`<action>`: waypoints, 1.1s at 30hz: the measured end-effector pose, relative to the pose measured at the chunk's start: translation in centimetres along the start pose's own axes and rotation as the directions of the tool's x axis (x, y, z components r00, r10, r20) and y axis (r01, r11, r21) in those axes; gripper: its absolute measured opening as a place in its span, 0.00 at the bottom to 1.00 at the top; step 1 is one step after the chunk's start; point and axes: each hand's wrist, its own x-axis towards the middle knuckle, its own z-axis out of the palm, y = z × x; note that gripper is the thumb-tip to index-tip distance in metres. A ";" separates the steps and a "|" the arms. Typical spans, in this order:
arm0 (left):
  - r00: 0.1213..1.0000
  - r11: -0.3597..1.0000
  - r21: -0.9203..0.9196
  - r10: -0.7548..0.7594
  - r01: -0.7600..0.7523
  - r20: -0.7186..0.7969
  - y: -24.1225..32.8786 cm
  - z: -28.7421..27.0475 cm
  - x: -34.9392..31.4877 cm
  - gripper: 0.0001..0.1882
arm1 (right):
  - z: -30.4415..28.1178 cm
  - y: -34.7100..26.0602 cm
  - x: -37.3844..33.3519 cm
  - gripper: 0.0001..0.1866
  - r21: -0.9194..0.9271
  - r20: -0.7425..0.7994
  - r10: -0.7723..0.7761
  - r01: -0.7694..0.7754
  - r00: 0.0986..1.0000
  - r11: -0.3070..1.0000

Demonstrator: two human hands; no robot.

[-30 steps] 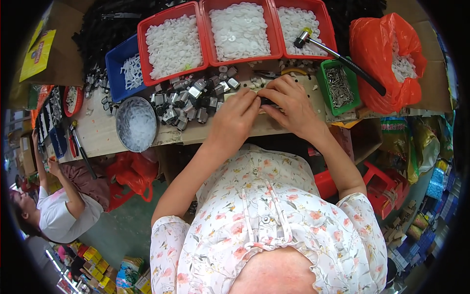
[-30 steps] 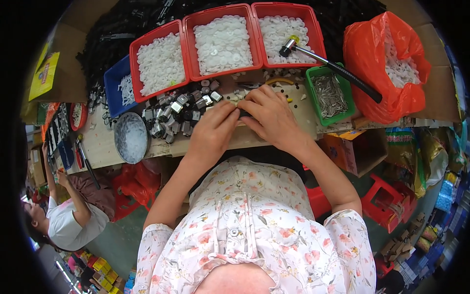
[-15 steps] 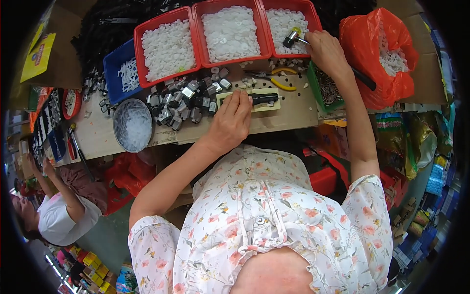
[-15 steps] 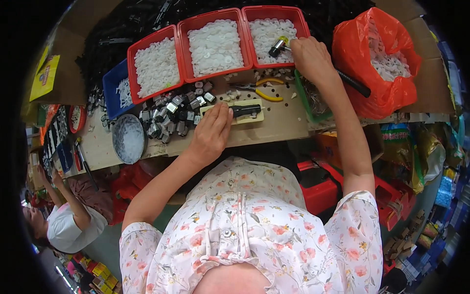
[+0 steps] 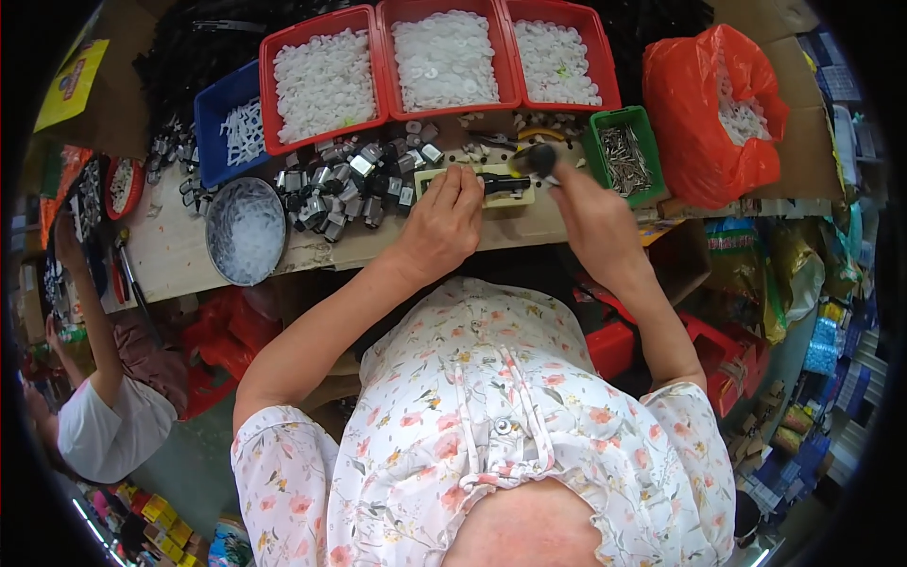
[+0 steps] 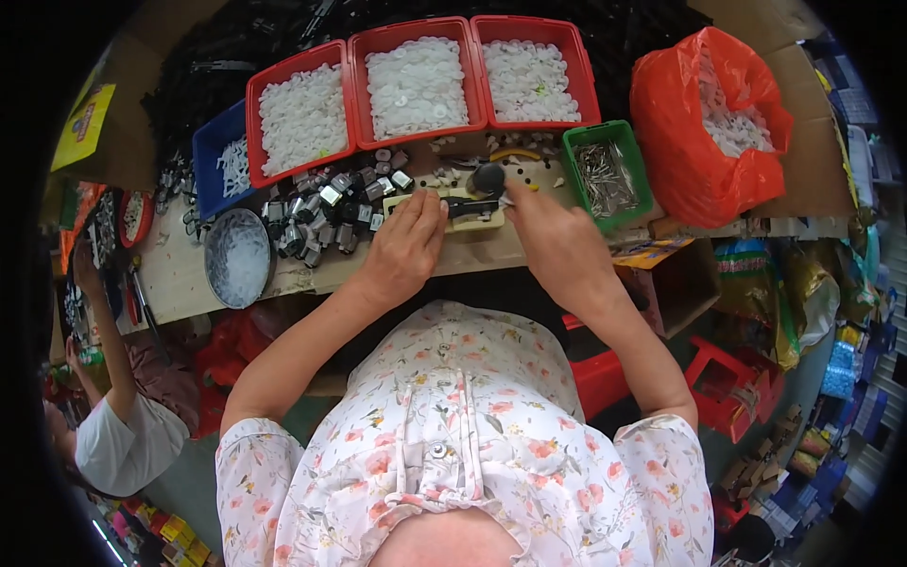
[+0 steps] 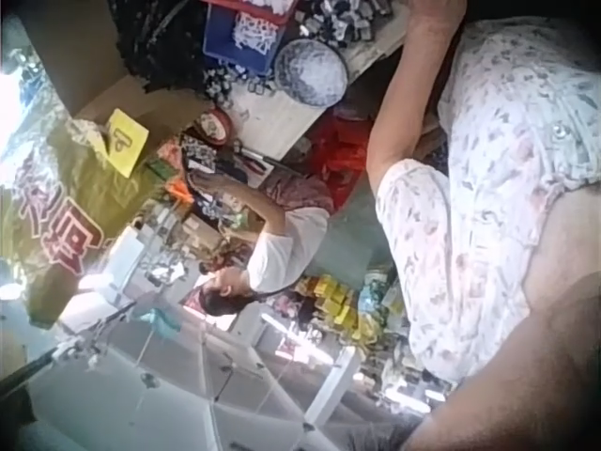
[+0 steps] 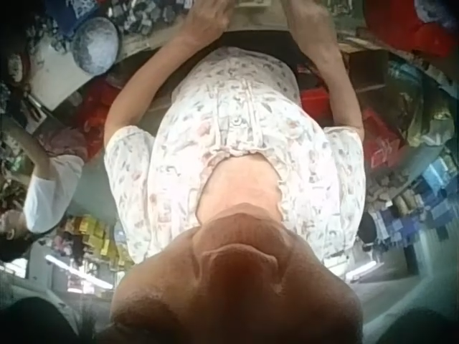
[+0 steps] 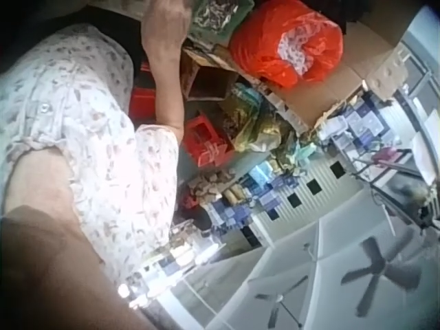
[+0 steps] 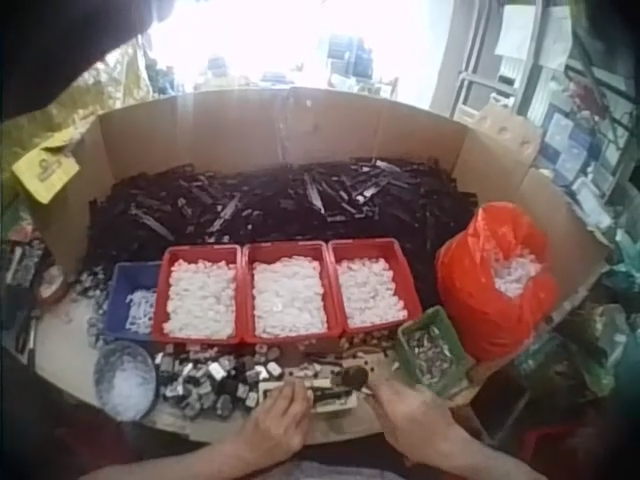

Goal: Assembling small plastic parts into metal housings using a hammer and pliers at a factory workbench.

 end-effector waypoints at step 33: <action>0.981 0.981 -0.042 -0.191 0.190 -0.035 4.8 1.2 -2.1 0.27 | 2.3 -3.2 5.1 0.21 -0.251 0.245 -0.279 0.339 0.928 0.907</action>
